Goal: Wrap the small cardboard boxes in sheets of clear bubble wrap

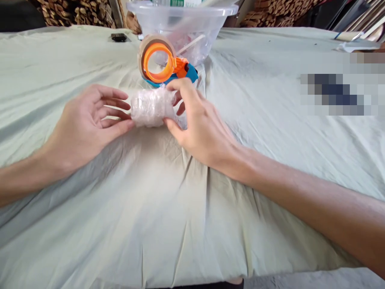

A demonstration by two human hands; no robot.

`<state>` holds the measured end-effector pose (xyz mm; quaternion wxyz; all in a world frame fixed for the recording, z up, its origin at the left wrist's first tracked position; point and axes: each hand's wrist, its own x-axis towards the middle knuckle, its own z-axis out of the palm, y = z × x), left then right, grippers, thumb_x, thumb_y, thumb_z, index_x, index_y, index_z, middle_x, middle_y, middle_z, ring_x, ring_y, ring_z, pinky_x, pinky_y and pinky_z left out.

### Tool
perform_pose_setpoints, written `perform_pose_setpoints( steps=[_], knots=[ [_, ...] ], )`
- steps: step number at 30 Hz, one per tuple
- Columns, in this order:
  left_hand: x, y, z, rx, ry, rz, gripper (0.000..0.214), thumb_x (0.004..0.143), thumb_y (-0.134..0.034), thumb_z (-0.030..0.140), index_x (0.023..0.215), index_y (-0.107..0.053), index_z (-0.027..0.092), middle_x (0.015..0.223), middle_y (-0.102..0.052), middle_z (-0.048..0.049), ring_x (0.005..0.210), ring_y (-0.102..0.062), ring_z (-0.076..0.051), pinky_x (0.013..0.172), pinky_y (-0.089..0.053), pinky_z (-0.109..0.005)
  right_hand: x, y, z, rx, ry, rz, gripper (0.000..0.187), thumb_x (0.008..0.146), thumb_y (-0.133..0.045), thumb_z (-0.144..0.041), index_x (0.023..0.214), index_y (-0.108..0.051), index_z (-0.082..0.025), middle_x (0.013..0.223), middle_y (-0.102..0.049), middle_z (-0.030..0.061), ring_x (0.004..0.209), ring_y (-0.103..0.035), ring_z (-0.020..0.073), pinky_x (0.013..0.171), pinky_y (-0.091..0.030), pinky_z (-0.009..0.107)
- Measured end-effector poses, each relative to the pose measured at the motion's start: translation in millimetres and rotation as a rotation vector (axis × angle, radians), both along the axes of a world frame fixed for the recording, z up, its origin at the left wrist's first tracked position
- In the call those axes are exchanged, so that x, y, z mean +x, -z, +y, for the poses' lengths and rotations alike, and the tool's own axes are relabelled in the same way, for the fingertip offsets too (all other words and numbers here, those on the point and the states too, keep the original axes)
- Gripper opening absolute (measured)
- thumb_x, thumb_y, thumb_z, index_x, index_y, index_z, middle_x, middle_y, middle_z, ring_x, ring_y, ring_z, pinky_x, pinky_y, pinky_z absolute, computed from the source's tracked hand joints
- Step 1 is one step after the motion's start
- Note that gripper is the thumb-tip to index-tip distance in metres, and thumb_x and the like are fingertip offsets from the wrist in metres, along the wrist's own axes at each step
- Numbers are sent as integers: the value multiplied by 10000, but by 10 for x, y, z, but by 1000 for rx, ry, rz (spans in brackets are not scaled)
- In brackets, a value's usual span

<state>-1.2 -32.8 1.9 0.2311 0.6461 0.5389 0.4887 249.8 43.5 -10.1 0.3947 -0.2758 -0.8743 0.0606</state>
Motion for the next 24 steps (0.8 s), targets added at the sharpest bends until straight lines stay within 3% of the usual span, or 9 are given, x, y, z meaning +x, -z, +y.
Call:
perform_pose_setpoints(
  steps=[4, 10, 13, 16, 19, 22, 24],
  knots=[
    [-4, -27, 21, -58, 19, -24, 351, 885, -832, 173, 1194, -674, 226, 1012, -763, -34, 981, -779, -219, 887, -691, -391, 10, -4, 2, 43, 3, -2, 538, 944, -740, -171, 1421, -554, -336, 1238, -730, 60, 985, -744, 266, 938, -690, 485],
    [27, -19, 5, -55, 81, 11, 538, 916, -873, 368, 1388, -632, 279, 1529, -719, -67, 1490, -656, -307, 1212, -591, -473, -42, -92, -109, -78, -68, 18, 344, 1027, -694, -285, 1344, -567, -320, 1445, -675, 87, 1312, -711, 309, 1171, -620, 553],
    [30, -39, 17, -109, 161, 15, 576, 984, -827, 458, 1488, -599, 300, 1428, -788, -46, 1396, -724, -303, 1236, -582, -503, -65, -101, -94, -216, -186, 70, 304, 1057, -684, -334, 1334, -558, -342, 1510, -649, 77, 1448, -647, 301, 1215, -605, 537],
    [41, -55, 10, -92, 125, 58, 538, 960, -849, 444, 1436, -653, 289, 1350, -808, -48, 1256, -777, -287, 1134, -649, -467, -95, -94, -58, -320, -275, 152, 298, 1059, -728, -429, 1298, -567, -353, 1496, -671, 71, 1447, -655, 293, 1171, -638, 512],
    [76, -47, -55, 99, 53, 211, 487, 920, -856, 330, 1376, -694, 280, 1375, -756, -69, 1149, -779, -260, 1053, -686, -448, -126, -119, -50, -351, -337, 257, 311, 1065, -745, -476, 1318, -599, -370, 1560, -652, 61, 1534, -611, 286, 1195, -624, 504],
    [110, -20, -138, 366, 27, 466, 548, 931, -740, 144, 1450, -656, 300, 1458, -668, -88, 1340, -703, -285, 1081, -675, -445, -133, -172, -66, -319, -382, 265, 344, 1105, -686, -432, 1439, -633, -368, 1698, -591, 62, 1593, -579, 280, 1271, -571, 519],
    [118, -1, -172, 426, 55, 570, 681, 952, -674, 83, 1577, -562, 328, 1528, -628, -89, 1446, -647, -295, 1126, -655, -452, -119, -201, -77, -234, -333, 170, 322, 1119, -660, -390, 1438, -682, -356, 1650, -658, 60, 1533, -636, 291, 1299, -546, 548]
  ],
)
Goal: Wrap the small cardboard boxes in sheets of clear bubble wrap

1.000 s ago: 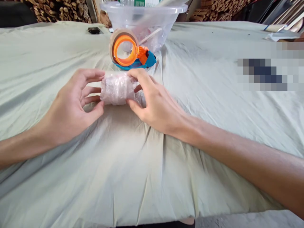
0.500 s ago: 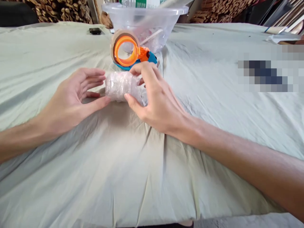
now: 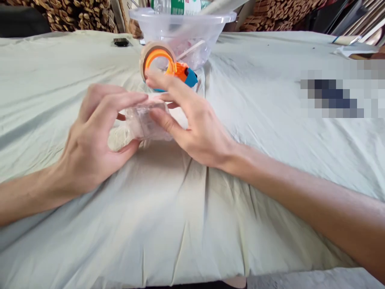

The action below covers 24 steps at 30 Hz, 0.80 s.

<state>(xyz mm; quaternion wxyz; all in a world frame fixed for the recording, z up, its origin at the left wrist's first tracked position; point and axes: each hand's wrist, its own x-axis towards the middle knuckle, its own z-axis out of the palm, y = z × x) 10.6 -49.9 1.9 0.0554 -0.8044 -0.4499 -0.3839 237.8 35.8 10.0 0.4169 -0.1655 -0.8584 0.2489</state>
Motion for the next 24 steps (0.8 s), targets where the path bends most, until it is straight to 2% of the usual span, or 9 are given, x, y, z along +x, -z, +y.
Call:
perform_pose_setpoints(
  steps=[3, 6, 9, 12, 18, 21, 24],
  knots=[
    [1, 4, -19, -2, 13, 36, 813, 996, -630, 70, 1699, -395, 405, 1640, -575, -62, 1506, -618, -287, 1215, -609, -465, 27, -17, -9, 177, 128, -96, 242, 1102, -679, -346, 1325, -769, -359, 1458, -782, 52, 1404, -704, 321, 1284, -556, 588],
    [16, -33, -40, -12, -7, 69, 742, 1038, -537, 35, 1670, -434, 409, 1639, -596, -51, 1534, -608, -282, 1291, -547, -478, 40, -6, -11, 245, 187, -69, 201, 1073, -720, -304, 1252, -797, -351, 1327, -816, 57, 1269, -740, 324, 1185, -625, 578],
    [43, -74, -73, -6, 4, 121, 627, 1059, -472, 13, 1612, -517, 304, 1610, -618, -92, 1522, -621, -294, 1284, -542, -472, 46, 11, -8, 245, 180, 5, 139, 1060, -746, -256, 1141, -820, -342, 1196, -829, 44, 1165, -765, 305, 1105, -661, 545],
    [62, -85, -91, -15, -13, 148, 584, 1059, -449, -6, 1572, -562, 250, 1589, -618, -115, 1511, -621, -290, 1232, -567, -430, 56, 17, -10, 196, 166, 40, 139, 1072, -742, -248, 1098, -831, -351, 1162, -833, 31, 1152, -775, 299, 1116, -653, 539],
    [50, -55, -66, 30, -27, 156, 528, 1085, -431, 16, 1528, -589, 254, 1554, -643, -124, 1461, -647, -276, 1165, -606, -424, 54, 13, -3, 170, 203, 54, 139, 1055, -745, -246, 1092, -836, -346, 1115, -840, 25, 1128, -779, 306, 1106, -661, 540],
    [33, -41, -47, 1, -39, 144, 577, 1039, -456, -2, 1519, -575, 297, 1554, -642, -94, 1467, -646, -276, 1166, -616, -433, 49, 15, 4, 171, 206, 62, 156, 1074, -711, -255, 1097, -834, -347, 1095, -842, 34, 1094, -779, 298, 1051, -688, 528],
    [22, -31, -26, -21, -25, 116, 624, 970, -519, -3, 1522, -552, 287, 1560, -615, -102, 1526, -596, -289, 1186, -612, -440, 57, 15, 2, 239, 234, 48, 178, 1088, -680, -242, 1100, -827, -342, 1115, -828, 48, 1075, -771, 279, 1023, -695, 498]
  ],
)
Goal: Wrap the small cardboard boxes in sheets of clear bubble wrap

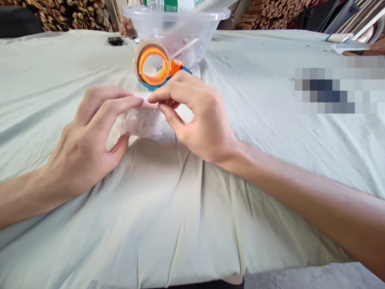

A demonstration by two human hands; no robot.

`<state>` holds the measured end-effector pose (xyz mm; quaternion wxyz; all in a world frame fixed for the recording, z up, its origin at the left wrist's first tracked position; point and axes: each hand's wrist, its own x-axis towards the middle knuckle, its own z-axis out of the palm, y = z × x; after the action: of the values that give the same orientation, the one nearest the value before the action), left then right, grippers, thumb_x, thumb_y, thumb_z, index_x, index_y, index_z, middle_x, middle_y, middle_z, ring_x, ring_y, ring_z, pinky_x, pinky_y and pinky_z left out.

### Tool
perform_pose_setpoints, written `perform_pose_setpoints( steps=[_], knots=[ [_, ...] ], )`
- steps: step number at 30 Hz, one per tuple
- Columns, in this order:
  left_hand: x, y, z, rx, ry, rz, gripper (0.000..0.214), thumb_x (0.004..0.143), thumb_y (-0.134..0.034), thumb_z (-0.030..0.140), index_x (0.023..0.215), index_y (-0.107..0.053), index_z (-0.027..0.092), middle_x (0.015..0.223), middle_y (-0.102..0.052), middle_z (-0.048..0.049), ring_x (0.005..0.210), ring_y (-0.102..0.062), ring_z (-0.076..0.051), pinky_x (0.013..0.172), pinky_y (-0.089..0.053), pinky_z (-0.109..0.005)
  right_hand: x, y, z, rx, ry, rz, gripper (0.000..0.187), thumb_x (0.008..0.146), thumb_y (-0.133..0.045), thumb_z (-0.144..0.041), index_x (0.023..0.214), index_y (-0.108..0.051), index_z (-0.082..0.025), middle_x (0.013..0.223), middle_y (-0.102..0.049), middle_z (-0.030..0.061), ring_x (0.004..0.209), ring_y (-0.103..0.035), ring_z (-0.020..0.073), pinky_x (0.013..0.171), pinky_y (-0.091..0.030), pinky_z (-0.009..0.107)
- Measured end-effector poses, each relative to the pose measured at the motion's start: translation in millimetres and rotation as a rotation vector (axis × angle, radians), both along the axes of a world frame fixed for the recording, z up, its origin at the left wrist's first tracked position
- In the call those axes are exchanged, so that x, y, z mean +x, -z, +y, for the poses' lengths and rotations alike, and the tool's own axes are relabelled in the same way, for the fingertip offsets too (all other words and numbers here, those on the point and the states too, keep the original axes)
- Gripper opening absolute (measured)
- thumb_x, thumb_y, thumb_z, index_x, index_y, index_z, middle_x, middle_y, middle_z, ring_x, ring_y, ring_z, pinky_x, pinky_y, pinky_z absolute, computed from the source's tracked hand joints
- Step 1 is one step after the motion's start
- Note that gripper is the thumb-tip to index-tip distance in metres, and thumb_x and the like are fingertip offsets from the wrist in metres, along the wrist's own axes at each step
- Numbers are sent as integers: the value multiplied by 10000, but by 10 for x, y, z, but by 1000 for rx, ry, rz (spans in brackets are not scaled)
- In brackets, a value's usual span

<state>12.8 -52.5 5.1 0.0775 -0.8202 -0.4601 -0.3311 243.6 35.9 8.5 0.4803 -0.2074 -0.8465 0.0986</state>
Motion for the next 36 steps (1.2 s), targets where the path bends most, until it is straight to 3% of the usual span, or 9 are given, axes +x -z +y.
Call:
perform_pose_setpoints(
  steps=[4, 6, 11, 18, 24, 28, 30, 33, 36],
  knots=[
    [-12, 25, 35, -83, 47, -98, 620, 958, -722, 168, 1529, -505, 271, 1625, -552, -153, 1629, -496, -370, 1154, -644, -510, 22, 11, 14, 42, 17, -62, 149, 1095, -666, -272, 1089, -802, -332, 1118, -796, 59, 1051, -758, 276, 1000, -688, 506],
    [-22, 38, 54, -84, 57, -125, 566, 983, -769, 237, 1490, -523, 291, 1606, -584, -139, 1611, -527, -361, 1126, -658, -516, 27, 20, 26, 40, 5, -61, 113, 1082, -685, -270, 1057, -784, -319, 1086, -784, 53, 1010, -752, 267, 964, -686, 495],
    [-43, 38, 91, -90, 54, -232, 369, 1055, -710, 202, 1366, -571, 345, 1441, -699, -43, 1387, -695, -258, 1118, -632, -420, 18, 16, 5, 117, -21, -53, 114, 1054, -678, -207, 1000, -730, -292, 1056, -767, 49, 980, -742, 248, 904, -675, 452],
    [-62, 20, 145, -179, -7, -290, 358, 1104, -606, 243, 1452, -610, 327, 1444, -697, -46, 1263, -715, -248, 1193, -581, -467, 24, -4, -75, 197, -8, -96, 135, 1053, -615, -190, 1019, -680, -303, 1066, -776, 37, 996, -769, 251, 924, -673, 476],
    [-72, 20, 173, -267, -37, -383, 363, 1134, -566, 326, 1492, -625, 340, 1410, -718, -49, 886, -683, -173, 855, -642, -359, 75, 26, -22, 318, -133, -188, 189, 1052, -569, -109, 1038, -601, -294, 1192, -780, 40, 1018, -773, 213, 875, -677, 402],
    [-87, -4, 192, -321, -54, -472, 346, 1130, -543, 374, 1466, -615, 332, 1417, -709, -47, 812, -660, -162, 791, -613, -356, 104, 5, 13, 490, -253, -331, 233, 1044, -532, -51, 1044, -558, -283, 1283, -789, 32, 980, -758, 179, 884, -670, 371],
    [-88, -13, 198, -337, -55, -488, 344, 1117, -547, 380, 1451, -614, 332, 1401, -713, -47, 796, -657, -164, 783, -610, -361, 98, -62, -28, 433, -258, -341, 231, 1049, -532, -60, 1033, -556, -289, 1166, -804, -2, 918, -754, 171, 850, -663, 366],
    [-87, -13, 205, -372, -63, -513, 343, 1111, -556, 390, 1445, -615, 338, 1312, -734, -48, 792, -680, -178, 732, -608, -354, 120, -238, -205, 163, -261, -242, 227, 1043, -570, -81, 985, -557, -300, 985, -769, -39, 881, -769, 163, 795, -659, 342],
    [-98, -3, 210, -392, -51, -560, 336, 1111, -574, 358, 1442, -624, 338, 1238, -719, -50, 849, -700, -195, 677, -599, -337, 287, -410, -508, -81, -225, -147, 216, 1020, -662, -121, 967, -572, -311, 963, -750, -31, 875, -791, 176, 801, -684, 356]
  ],
)
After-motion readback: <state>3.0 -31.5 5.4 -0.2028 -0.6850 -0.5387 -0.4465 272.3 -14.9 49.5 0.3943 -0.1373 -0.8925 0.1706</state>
